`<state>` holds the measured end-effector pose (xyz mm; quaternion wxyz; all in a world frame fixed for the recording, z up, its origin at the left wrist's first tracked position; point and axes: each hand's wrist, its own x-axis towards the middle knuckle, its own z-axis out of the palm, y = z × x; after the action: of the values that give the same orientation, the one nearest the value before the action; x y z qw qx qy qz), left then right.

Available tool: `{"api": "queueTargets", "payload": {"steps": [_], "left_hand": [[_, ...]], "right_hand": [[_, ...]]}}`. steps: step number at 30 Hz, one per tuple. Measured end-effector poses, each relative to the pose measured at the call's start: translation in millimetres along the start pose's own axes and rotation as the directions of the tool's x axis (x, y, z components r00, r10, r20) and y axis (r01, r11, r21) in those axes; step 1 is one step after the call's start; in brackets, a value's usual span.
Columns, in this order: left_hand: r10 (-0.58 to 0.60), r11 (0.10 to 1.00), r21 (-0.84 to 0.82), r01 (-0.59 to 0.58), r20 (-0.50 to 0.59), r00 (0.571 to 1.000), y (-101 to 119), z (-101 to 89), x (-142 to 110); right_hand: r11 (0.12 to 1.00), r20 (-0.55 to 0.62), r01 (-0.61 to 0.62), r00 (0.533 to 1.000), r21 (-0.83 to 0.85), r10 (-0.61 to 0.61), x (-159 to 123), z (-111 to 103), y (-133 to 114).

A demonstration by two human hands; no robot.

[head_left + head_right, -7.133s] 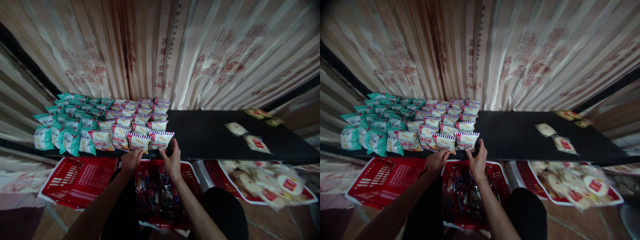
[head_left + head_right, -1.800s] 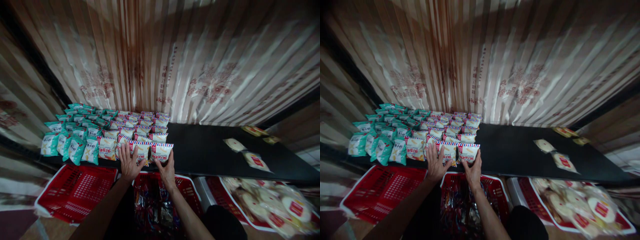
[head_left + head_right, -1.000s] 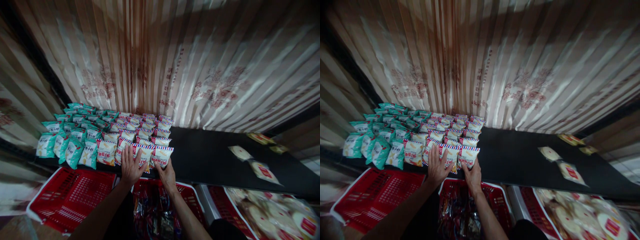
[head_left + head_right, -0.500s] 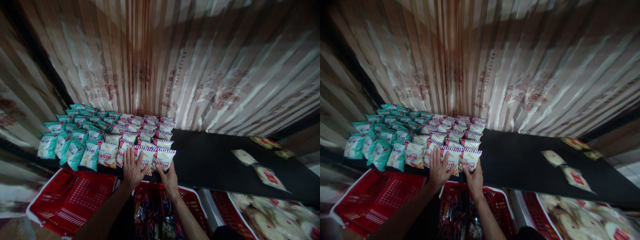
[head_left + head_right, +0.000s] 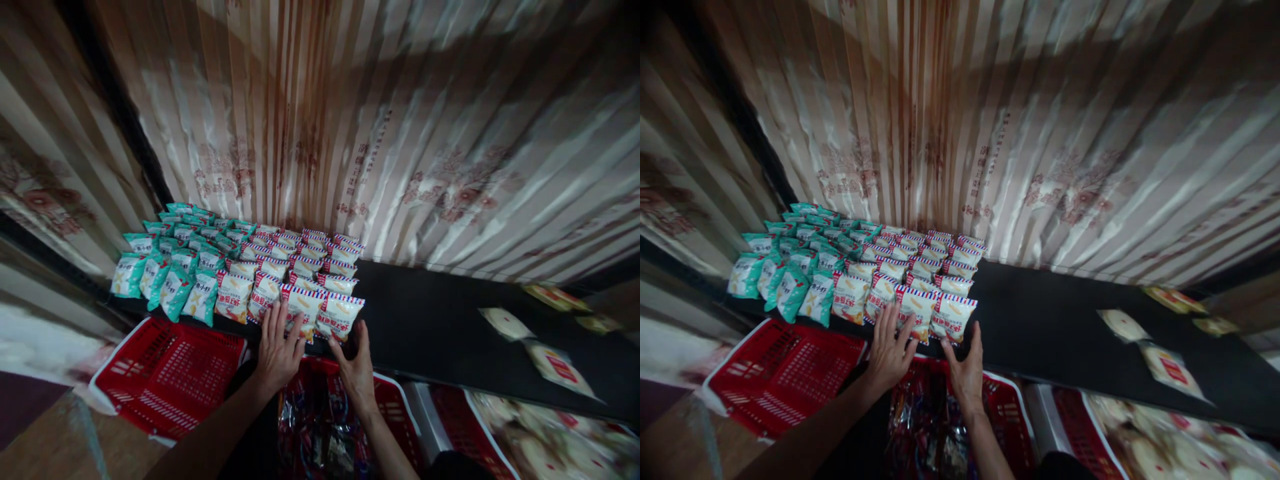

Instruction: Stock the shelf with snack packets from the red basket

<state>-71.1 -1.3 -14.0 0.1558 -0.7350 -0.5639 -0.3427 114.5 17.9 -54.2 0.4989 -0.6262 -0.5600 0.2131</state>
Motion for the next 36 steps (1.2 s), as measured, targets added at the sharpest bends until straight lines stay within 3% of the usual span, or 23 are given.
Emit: {"api": "queueTargets", "payload": {"steps": [3,6,10,13,27,33,36], "left_hand": [[0.032,0.999,-0.045,-0.028,0.091,0.995,10.6,-9.9,-17.0],[0.069,0.995,-0.089,-0.052,0.206,0.976,20.6,-13.8,-31.0],[0.031,0.992,-0.123,0.019,0.397,0.917,28.6,-11.7,-34.5],[-0.009,0.988,-0.132,0.08,0.468,0.883,27.2,-8.9,-29.8],[0.032,0.994,-0.104,0.02,0.476,0.879,20.2,-13.4,-17.6],[0.001,0.996,-0.076,0.041,0.483,0.876,17.2,-12.8,-13.3],[-0.007,0.992,-0.109,0.062,0.442,0.897,14.9,-16.9,-17.5]], "right_hand": [[0.996,0.007,-0.085,0.996,-0.01,0.085,-8.3,-5.9,-1.5],[0.996,0.004,-0.089,0.996,-0.019,0.089,-13.6,-11.4,-8.8],[0.996,0.013,-0.079,0.997,-0.048,0.08,-18.0,-15.4,-17.6],[0.996,0.016,-0.066,0.998,-0.057,0.067,-20.6,-16.0,-21.9],[0.996,0.073,0.004,0.997,-0.09,0.002,-24.7,-16.8,-27.4],[0.996,0.103,-0.055,0.993,-0.07,0.062,-22.3,-18.8,-22.8],[0.993,0.057,-0.066,0.996,-0.102,0.072,-24.4,-21.8,-23.7]]}}
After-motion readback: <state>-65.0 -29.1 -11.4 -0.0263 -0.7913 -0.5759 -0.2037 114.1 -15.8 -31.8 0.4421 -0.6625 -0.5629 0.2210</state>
